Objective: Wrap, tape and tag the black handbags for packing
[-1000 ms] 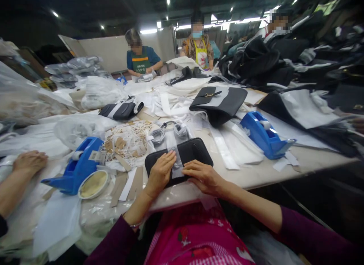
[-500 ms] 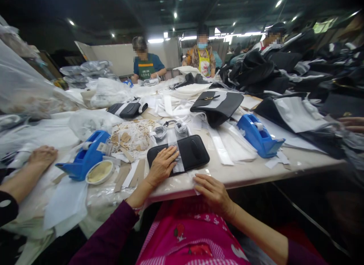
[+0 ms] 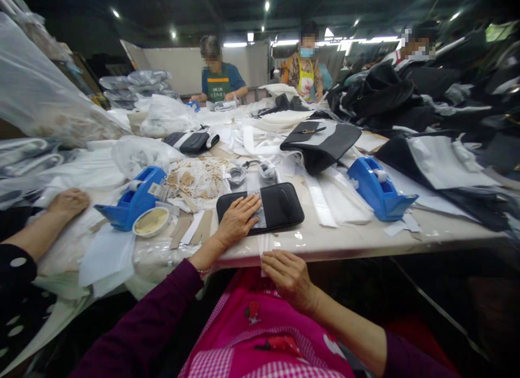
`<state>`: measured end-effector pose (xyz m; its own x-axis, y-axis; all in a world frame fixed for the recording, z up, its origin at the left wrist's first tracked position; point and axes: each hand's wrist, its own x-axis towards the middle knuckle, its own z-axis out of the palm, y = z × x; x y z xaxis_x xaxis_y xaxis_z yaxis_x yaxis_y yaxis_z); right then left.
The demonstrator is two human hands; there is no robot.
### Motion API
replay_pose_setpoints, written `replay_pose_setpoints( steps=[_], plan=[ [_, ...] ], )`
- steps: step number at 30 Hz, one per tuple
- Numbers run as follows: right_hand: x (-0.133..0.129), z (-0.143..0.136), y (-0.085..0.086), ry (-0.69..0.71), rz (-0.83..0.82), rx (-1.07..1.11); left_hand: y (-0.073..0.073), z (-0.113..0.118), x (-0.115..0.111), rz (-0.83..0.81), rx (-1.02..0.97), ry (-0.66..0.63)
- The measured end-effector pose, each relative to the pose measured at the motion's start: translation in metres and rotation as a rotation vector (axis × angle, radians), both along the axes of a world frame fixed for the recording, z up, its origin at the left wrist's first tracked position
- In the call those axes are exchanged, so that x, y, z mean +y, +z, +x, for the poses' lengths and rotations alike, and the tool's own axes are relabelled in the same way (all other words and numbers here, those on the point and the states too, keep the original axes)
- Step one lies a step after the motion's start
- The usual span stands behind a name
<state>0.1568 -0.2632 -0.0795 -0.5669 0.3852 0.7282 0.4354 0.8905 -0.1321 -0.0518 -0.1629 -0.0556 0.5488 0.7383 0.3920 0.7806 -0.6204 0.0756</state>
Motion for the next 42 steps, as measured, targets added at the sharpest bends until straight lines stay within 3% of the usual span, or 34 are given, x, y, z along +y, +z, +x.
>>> replay_pose_setpoints(
  steps=[13, 17, 20, 23, 27, 31, 36, 42],
  plan=[
    [-0.007, -0.022, 0.013, -0.002, -0.058, 0.018, 0.004, 0.004, -0.005, 0.036, 0.076, 0.034],
    [0.016, -0.032, 0.043, -0.042, -0.084, 0.087, 0.002, 0.003, -0.005, 0.078, 0.077, 0.042],
    [0.045, -0.034, 0.067, -0.120, -0.111, 0.052, -0.002, 0.001, -0.004, 0.077, 0.051, 0.002],
    [0.079, -0.037, 0.081, -0.175, -0.136, -0.005, -0.005, -0.003, -0.007, 0.049, -0.042, -0.052],
    [0.123, -0.046, 0.079, -0.219, -0.235, -0.047, -0.006, -0.008, -0.016, -0.018, -0.212, -0.118],
    [0.151, -0.054, 0.069, -0.254, -0.368, -0.137, -0.009, -0.009, -0.022, -0.092, -0.348, -0.004],
    [0.165, -0.056, 0.063, -0.269, -0.360, -0.238, -0.014, -0.007, -0.021, -0.088, -0.398, 0.050],
    [0.174, -0.057, 0.063, -0.278, -0.325, -0.325, -0.016, -0.006, -0.018, -0.088, -0.301, 0.086]
  ],
)
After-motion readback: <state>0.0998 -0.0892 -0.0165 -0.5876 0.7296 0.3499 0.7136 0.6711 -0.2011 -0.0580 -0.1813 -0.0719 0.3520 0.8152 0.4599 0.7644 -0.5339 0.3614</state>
